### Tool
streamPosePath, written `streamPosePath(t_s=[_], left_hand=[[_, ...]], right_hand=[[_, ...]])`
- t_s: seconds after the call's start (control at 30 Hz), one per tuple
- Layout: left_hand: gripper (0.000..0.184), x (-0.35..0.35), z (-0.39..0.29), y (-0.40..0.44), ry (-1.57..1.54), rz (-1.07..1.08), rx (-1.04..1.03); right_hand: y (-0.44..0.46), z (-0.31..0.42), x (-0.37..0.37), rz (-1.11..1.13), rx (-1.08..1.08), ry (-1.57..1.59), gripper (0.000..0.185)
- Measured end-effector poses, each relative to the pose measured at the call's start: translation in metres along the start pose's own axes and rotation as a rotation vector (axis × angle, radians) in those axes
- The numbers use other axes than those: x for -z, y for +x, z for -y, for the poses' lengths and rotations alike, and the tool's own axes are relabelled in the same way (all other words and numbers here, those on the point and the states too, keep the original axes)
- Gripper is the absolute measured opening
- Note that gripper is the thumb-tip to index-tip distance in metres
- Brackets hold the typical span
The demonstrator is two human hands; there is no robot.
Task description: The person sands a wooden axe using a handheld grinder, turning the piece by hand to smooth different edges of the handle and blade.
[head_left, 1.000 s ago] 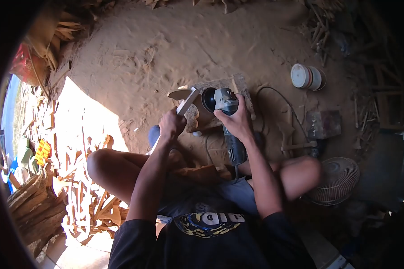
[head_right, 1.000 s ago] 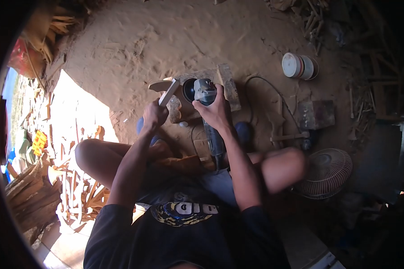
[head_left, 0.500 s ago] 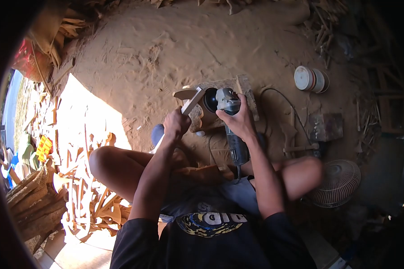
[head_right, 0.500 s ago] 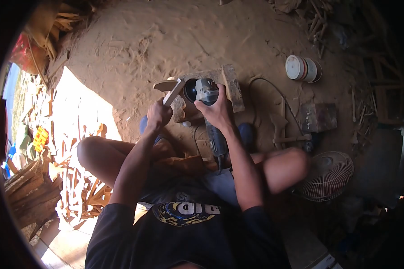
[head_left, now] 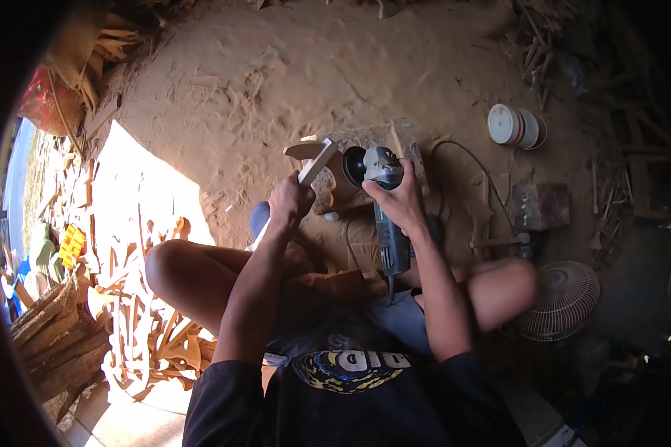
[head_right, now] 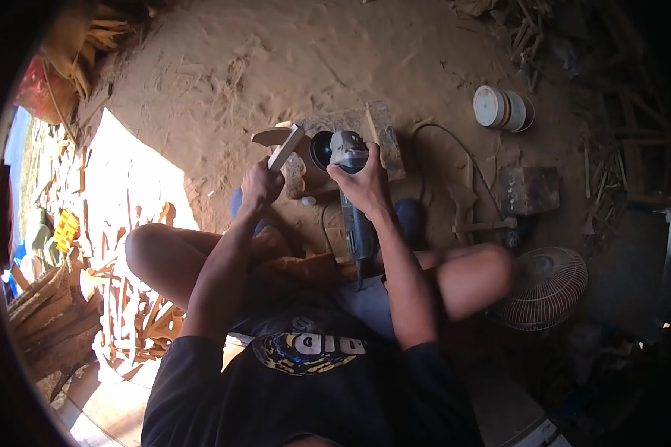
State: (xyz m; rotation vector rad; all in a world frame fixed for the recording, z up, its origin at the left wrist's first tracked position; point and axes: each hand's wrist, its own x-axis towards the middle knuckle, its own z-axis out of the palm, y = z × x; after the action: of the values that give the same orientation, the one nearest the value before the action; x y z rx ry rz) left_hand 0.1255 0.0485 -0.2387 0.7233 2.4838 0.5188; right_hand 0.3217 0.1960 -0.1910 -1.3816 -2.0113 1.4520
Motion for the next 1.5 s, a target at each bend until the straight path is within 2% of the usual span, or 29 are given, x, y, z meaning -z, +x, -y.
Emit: streamPosePath(t_s=[0.2, 0.3, 0.4, 0.5, 0.6, 0.8, 1.0, 1.1, 1.2, 1.3, 1.5], left_hand=[[0.033, 0.000, 0.000, 0.000, -0.012, -0.013, -0.003], [0.032, 0.000, -0.001, 0.001, -0.001, -0.013, -0.007], [0.032, -0.004, 0.004, 0.004, 0.004, -0.027, -0.025], [0.032, -0.002, 0.003, 0.002, -0.004, -0.010, -0.035], [0.032, -0.001, 0.001, 0.002, -0.008, -0.011, -0.005], [0.036, -0.002, 0.002, 0.004, -0.003, 0.010, 0.007], [0.038, 0.004, -0.003, 0.001, 0.000, 0.035, 0.022], [0.038, -0.003, 0.003, 0.005, 0.014, 0.001, 0.012], [0.037, -0.003, 0.003, 0.004, 0.003, -0.008, -0.012], [0.035, -0.001, 0.001, 0.002, 0.005, -0.003, -0.007], [0.033, 0.000, 0.000, 0.002, 0.011, -0.007, -0.031]], right_hand=[[-0.012, 0.019, 0.004, 0.047, -0.041, 0.084, 0.093], [-0.011, 0.009, 0.000, 0.047, 0.004, 0.011, 0.091], [-0.014, 0.009, 0.001, 0.030, 0.022, -0.141, 0.097], [-0.011, -0.017, -0.007, -0.087, 0.131, -0.121, 0.096], [-0.014, -0.002, 0.000, -0.061, 0.019, -0.315, 0.095], [-0.009, -0.004, -0.002, -0.088, 0.215, 0.008, 0.090], [-0.008, 0.006, -0.004, -0.021, 0.019, 0.042, 0.087], [-0.009, 0.002, -0.005, 0.014, 0.049, -0.017, 0.092], [-0.017, 0.008, -0.002, -0.006, 0.042, -0.148, 0.088], [-0.013, -0.019, -0.015, -0.123, 0.174, -0.118, 0.087], [-0.016, 0.007, 0.003, -0.081, 0.100, -0.486, 0.094]])
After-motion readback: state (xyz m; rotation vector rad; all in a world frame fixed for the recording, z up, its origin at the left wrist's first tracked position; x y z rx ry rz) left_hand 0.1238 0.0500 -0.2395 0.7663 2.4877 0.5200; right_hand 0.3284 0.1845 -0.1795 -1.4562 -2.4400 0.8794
